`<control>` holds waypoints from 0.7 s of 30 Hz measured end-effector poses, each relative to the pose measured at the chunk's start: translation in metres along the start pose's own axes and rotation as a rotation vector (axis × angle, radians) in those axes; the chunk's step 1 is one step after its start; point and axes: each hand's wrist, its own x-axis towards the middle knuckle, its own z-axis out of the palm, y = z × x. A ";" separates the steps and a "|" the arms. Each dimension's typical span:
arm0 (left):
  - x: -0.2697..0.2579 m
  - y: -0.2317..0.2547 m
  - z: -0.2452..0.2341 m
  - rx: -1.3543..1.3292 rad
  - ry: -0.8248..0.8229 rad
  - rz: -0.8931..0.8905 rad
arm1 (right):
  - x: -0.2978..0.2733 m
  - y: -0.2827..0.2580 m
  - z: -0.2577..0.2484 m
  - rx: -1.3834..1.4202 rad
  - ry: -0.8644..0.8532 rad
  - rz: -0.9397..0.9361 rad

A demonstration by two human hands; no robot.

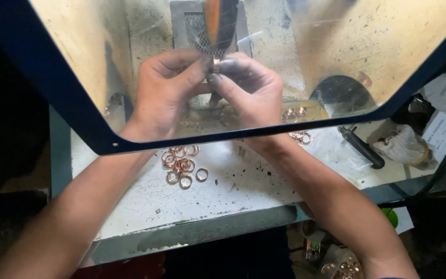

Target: Polishing small metal rings using a rotating polishing wheel inside a protective enclosure.

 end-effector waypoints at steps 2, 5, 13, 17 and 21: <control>-0.004 0.003 -0.002 0.110 -0.102 0.107 | -0.002 0.003 -0.001 0.075 -0.075 -0.099; -0.005 0.004 -0.006 0.206 -0.172 0.211 | -0.004 -0.002 0.001 0.063 -0.123 -0.130; 0.001 0.006 0.007 0.128 -0.063 0.062 | 0.004 0.008 -0.001 -0.011 0.002 -0.041; 0.007 0.004 0.012 0.078 0.127 -0.122 | 0.010 0.018 0.001 0.043 0.127 0.112; 0.008 0.004 0.015 0.088 0.177 -0.209 | 0.014 0.007 0.008 0.053 0.214 0.231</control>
